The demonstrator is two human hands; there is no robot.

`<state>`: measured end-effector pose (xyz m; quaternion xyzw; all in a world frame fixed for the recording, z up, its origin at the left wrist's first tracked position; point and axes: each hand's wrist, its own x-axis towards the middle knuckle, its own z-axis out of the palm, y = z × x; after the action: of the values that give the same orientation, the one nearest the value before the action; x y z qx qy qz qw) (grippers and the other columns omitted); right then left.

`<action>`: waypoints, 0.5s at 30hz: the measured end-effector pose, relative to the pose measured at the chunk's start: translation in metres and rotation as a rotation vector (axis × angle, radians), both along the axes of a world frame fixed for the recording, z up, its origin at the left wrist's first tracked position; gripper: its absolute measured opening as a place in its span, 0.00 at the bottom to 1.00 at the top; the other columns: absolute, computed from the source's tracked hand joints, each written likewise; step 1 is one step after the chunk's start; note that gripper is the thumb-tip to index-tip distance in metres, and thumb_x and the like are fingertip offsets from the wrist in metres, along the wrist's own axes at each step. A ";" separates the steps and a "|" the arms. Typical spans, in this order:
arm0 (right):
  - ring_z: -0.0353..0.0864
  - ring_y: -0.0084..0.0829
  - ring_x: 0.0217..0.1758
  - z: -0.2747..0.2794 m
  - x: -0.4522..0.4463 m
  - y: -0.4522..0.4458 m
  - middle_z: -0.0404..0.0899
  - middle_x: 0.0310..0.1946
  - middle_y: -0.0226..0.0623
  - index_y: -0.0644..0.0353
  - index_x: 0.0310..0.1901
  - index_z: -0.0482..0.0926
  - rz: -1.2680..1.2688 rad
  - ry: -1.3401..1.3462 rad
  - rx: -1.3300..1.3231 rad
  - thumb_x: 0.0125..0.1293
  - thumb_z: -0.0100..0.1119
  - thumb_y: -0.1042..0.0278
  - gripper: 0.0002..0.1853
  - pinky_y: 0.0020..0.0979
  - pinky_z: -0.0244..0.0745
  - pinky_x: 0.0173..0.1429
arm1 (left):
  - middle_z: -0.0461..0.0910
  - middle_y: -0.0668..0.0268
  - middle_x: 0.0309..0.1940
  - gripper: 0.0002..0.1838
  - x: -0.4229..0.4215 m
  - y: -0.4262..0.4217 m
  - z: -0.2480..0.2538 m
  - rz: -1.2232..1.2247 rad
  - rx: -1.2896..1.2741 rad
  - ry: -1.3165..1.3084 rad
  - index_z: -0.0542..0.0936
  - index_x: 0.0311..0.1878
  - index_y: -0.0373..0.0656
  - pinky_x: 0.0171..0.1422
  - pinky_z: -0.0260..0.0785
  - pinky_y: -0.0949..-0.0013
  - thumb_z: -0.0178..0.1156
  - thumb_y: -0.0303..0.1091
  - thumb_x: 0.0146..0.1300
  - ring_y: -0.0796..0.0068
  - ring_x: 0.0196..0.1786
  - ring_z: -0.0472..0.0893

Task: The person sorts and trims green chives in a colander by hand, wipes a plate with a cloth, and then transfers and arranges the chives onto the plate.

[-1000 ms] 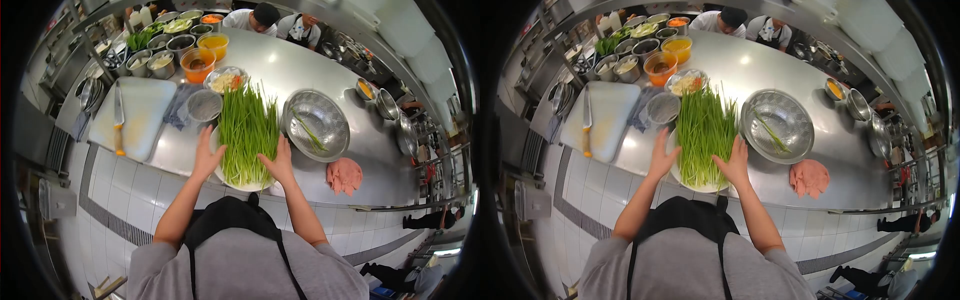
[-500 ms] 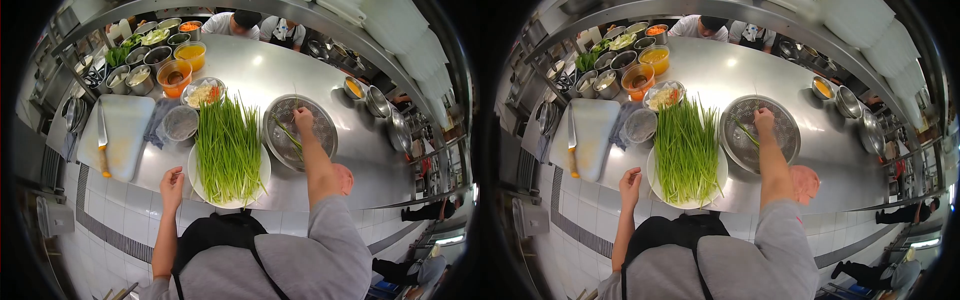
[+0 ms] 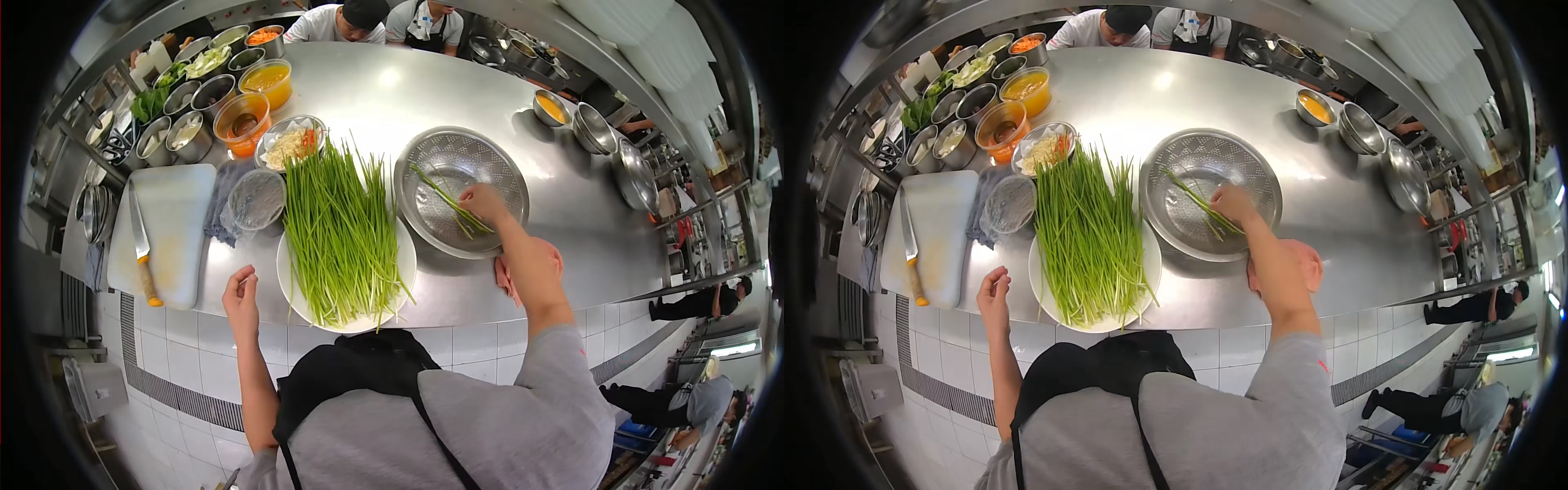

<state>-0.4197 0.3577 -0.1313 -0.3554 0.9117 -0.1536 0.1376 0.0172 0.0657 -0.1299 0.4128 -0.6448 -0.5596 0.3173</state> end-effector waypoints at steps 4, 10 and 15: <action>0.80 0.31 0.27 0.016 0.003 -0.011 0.81 0.24 0.36 0.56 0.33 0.84 -0.243 0.079 -0.460 0.51 0.64 0.66 0.08 0.30 0.74 0.35 | 0.79 0.64 0.42 0.11 -0.011 0.001 0.011 -0.025 -0.062 0.078 0.77 0.48 0.35 0.50 0.67 0.77 0.57 0.28 0.63 0.81 0.43 0.76; 0.71 0.20 0.19 0.087 0.158 -0.069 0.76 0.17 0.34 0.63 0.35 0.82 -0.257 -0.119 -0.764 0.54 0.65 0.65 0.10 0.26 0.67 0.25 | 0.78 0.68 0.34 0.10 -0.023 0.015 0.026 -0.106 -0.107 0.106 0.78 0.45 0.35 0.38 0.68 0.79 0.58 0.26 0.61 0.84 0.32 0.74; 0.76 0.32 0.20 0.032 0.234 -0.103 0.78 0.20 0.41 0.62 0.36 0.82 0.032 -0.011 -0.528 0.53 0.66 0.64 0.12 0.31 0.71 0.28 | 0.77 0.60 0.31 0.14 -0.061 0.038 0.034 -0.237 -0.395 -0.174 0.79 0.42 0.37 0.35 0.70 0.69 0.64 0.30 0.52 0.70 0.30 0.77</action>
<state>-0.1857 0.2544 -0.0996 -0.3923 0.8336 -0.3858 0.0473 -0.0435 0.1033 -0.0957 0.3109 -0.8105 -0.4183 0.2674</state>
